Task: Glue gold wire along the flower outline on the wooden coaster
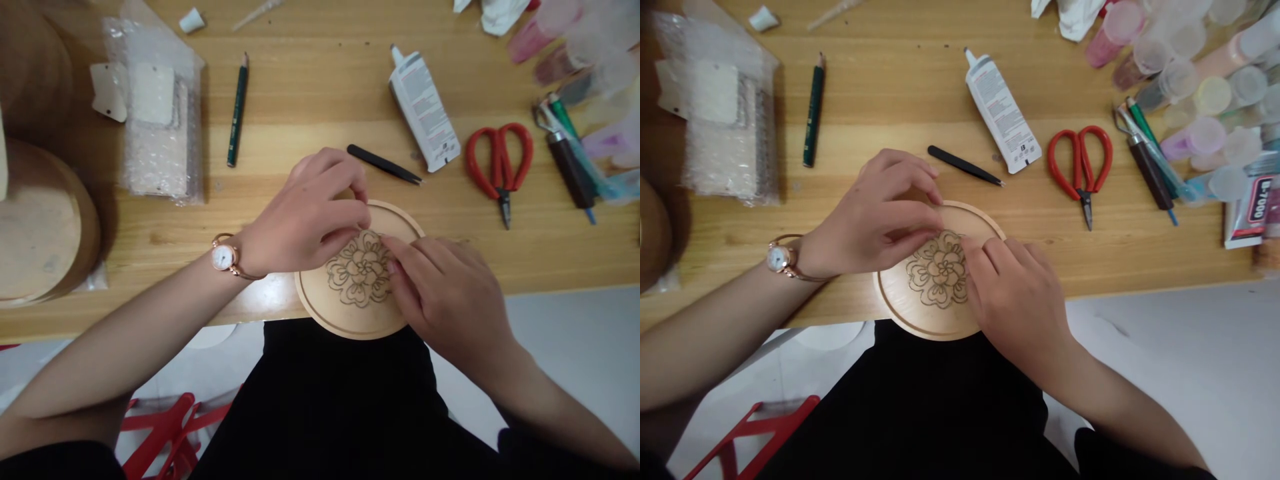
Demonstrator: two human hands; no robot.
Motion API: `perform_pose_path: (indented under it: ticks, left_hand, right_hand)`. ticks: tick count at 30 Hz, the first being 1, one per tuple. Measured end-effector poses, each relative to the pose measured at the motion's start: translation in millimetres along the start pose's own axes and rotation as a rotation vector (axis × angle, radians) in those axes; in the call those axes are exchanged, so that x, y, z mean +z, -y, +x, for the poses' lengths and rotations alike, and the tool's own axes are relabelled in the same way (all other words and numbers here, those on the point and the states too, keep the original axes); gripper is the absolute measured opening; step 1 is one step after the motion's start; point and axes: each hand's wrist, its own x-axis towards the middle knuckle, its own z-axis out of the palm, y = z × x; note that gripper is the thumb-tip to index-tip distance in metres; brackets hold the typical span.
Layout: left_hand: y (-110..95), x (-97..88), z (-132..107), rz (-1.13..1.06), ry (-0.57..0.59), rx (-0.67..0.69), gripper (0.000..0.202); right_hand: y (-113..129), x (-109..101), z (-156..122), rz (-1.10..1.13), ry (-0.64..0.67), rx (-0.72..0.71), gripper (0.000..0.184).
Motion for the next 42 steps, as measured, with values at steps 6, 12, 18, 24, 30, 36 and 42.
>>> perform_pose_path:
  ticks: [6, 12, 18, 24, 30, 36, 42]
  left_hand:
    - [1.4, 2.7, -1.1, 0.06, -0.05, 0.061, 0.013]
    - [-2.2, 0.7, -0.6, 0.121, -0.044, 0.056, 0.018]
    - [-1.7, -0.9, -1.4, 0.111, -0.06, 0.105, 0.019]
    - [-1.0, -2.4, -1.4, 0.098, -0.02, 0.094, 0.016]
    - [-1.1, -4.9, -1.6, 0.076, 0.002, 0.09, 0.017]
    - [0.3, -5.4, -2.0, 0.095, -0.004, 0.113, 0.017]
    - [-1.5, -6.2, -0.1, 0.102, -0.001, 0.089, 0.016]
  right_hand:
    - [1.3, -2.8, 1.0, 0.005, 0.021, 0.005, 0.024]
    - [1.3, -4.6, 0.8, -0.008, 0.032, 0.007, 0.024]
    - [-0.1, -6.3, 1.4, 0.009, 0.054, 0.008, 0.025]
    - [-8.5, -11.0, 8.5, 0.051, 0.117, 0.006, 0.022]
    - [-28.5, -16.0, 40.1, 0.11, 0.27, 0.043, 0.025]
    - [-40.5, -8.2, 80.5, -0.109, 0.264, 0.249, 0.02]
    - [-43.9, 0.0, 93.0, -0.2, 0.28, 0.223, 0.026]
